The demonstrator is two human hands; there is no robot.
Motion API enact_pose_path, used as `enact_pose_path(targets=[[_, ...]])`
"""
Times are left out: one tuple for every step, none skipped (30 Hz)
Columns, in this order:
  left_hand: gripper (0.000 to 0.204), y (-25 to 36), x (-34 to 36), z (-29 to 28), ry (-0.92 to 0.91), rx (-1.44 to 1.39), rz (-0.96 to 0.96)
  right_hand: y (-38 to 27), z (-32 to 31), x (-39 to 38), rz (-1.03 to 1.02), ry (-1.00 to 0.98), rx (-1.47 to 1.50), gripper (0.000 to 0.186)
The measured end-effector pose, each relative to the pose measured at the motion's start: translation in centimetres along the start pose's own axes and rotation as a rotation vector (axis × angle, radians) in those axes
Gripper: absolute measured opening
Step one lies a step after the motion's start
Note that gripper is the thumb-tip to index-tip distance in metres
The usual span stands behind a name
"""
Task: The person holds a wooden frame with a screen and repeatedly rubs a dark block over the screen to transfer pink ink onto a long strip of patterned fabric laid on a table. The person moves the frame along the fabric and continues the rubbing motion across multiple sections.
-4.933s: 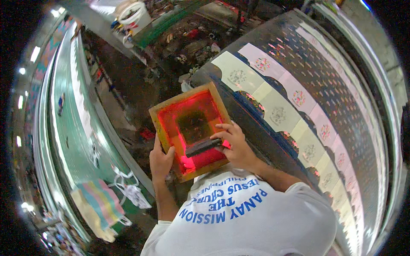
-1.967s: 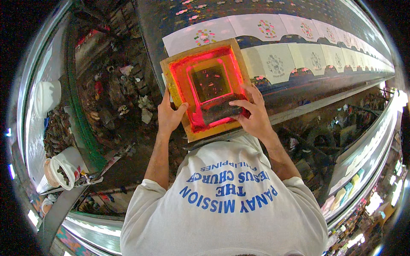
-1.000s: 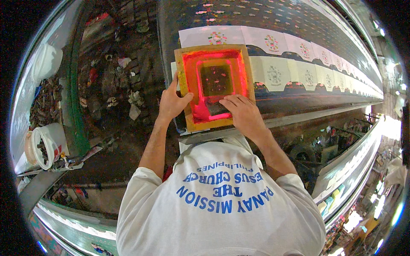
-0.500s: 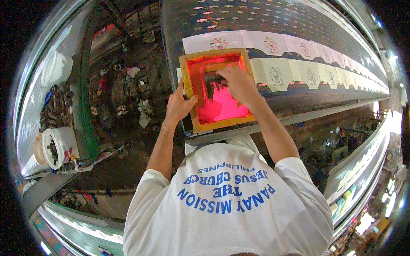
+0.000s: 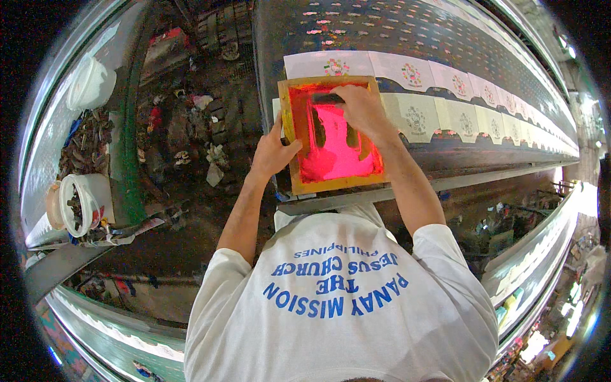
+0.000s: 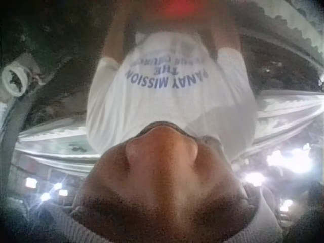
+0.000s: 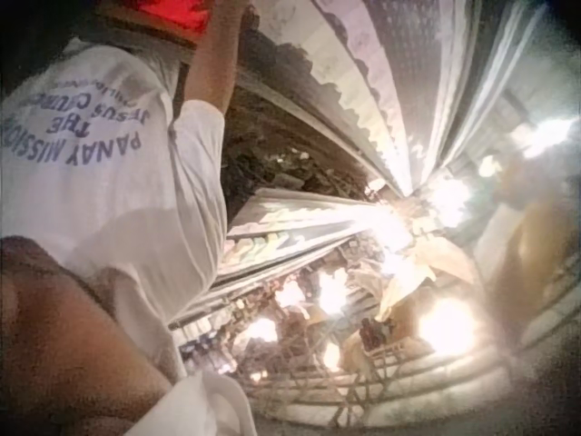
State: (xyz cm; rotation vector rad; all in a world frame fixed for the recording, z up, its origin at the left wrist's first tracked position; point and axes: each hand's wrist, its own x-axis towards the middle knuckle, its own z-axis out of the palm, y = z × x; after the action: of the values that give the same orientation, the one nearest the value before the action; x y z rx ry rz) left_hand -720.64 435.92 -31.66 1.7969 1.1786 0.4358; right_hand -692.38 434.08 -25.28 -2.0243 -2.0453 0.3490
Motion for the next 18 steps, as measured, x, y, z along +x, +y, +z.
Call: enact_pose_path(targets=[[0.104,-0.1,0.1,-0.1,-0.007,0.021,-0.001,-0.8,-0.3,-0.5,0.011,-0.004,0.005,0.033],[0.104,-0.2,0.2,0.0,-0.017,0.036,-0.005,-1.4,-0.6,-1.5,0.025,-0.015,0.007,0.033],[0.103,-0.4,0.2,0.0,-0.027,0.05,-0.009,-1.5,0.1,-3.1,-0.004,0.025,0.02,0.034],[0.102,-0.3,0.3,0.0,-0.032,0.072,-0.009,-1.4,1.0,-5.1,-0.033,0.067,0.029,0.035],[0.102,-0.3,0.2,-0.1,-0.034,0.096,-0.014,-1.5,1.4,-6.9,-0.067,0.108,0.041,0.037],[0.101,-0.2,0.2,0.0,-0.038,0.117,-0.015,-2.1,1.1,-8.7,-0.062,0.084,0.043,0.039],[0.101,0.8,0.2,-0.2,-0.07,0.12,-0.068,-2.9,0.9,-10.7,-0.054,0.063,0.047,0.042],[0.102,2.4,0.1,-0.8,-0.104,0.126,-0.12,-3.4,0.8,-12.2,-0.042,0.043,0.053,0.044],[0.102,3.4,0.1,-0.8,-0.139,0.133,-0.171,-3.8,0.8,-13.3,-0.04,0.051,0.047,0.046],[0.102,2.3,0.1,-0.7,-0.114,0.163,-0.14,-4.5,0.7,-13.9,-0.043,0.061,0.043,0.047],[0.102,-0.2,0.4,-0.3,-0.095,0.193,-0.104,-4.7,0.7,-14.1,-0.038,0.074,0.037,0.049],[0.101,-1.1,0.7,0.3,-0.082,0.225,-0.067,-4.7,0.6,-14.1,-0.056,0.06,0.047,0.048],[0.1,1.2,0.3,-0.1,-0.116,0.193,-0.112,-4.4,0.3,-14.0,-0.064,0.052,0.055,0.047],[0.099,3.5,-0.1,-0.6,-0.145,0.162,-0.158,-4.2,0.2,-13.9,-0.076,0.047,0.063,0.046],[0.099,1.5,0.2,-0.3,-0.106,0.172,-0.089,-3.6,0.9,-14.1,-0.079,0.082,0.108,0.047],[0.099,0.9,0.3,-0.3,-0.055,0.188,-0.027,-3.4,0.6,-14.3,-0.078,0.087,0.123,0.048],[0.101,1.8,0.3,0.2,-0.036,0.178,0.005,-3.1,0.3,-14.7,-0.067,0.092,0.133,0.049],[0.102,2.8,0.1,0.7,-0.018,0.167,0.037,-2.4,-0.2,-15.0,-0.056,0.097,0.144,0.05]])
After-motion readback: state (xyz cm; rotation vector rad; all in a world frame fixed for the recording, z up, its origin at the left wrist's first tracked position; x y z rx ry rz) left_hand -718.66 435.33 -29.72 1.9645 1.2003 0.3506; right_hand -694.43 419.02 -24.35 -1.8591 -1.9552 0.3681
